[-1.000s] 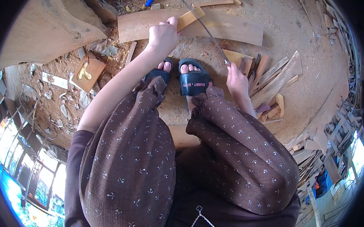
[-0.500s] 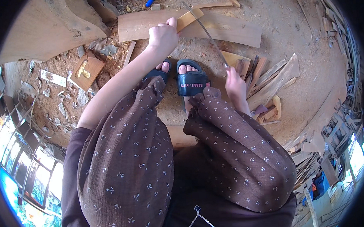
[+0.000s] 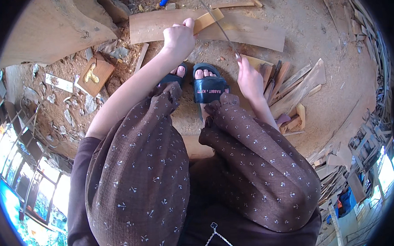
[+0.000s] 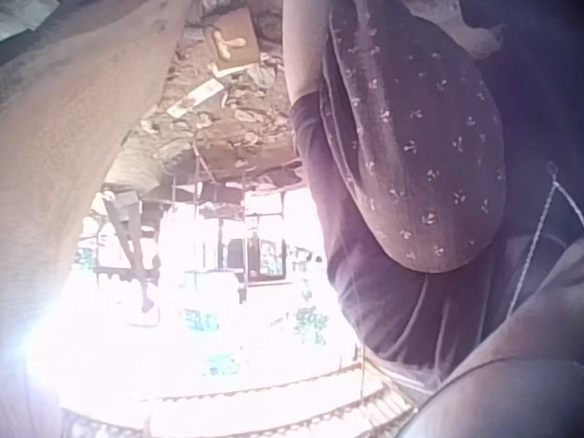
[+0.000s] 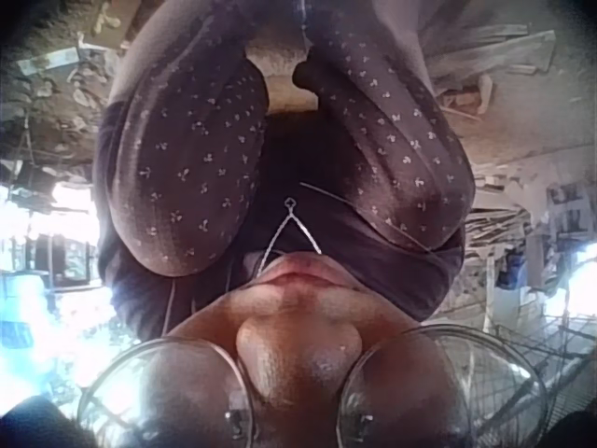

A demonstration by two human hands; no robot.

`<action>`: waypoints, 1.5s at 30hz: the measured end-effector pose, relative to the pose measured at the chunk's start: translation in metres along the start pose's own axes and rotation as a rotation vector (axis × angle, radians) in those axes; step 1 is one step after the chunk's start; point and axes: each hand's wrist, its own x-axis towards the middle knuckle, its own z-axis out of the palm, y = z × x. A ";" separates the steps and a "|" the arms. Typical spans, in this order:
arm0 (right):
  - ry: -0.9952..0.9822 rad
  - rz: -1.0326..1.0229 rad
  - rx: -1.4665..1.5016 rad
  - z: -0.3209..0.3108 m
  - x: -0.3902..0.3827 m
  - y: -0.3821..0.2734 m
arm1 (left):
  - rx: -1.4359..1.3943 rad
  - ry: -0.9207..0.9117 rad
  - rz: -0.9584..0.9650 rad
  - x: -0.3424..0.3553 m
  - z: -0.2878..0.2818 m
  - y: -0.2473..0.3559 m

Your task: Sawing a small piece of wood into smaller segments in a workshop.

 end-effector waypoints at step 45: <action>0.050 0.019 -0.022 -0.016 -0.066 0.038 | -0.019 -0.030 -0.040 0.001 0.003 0.005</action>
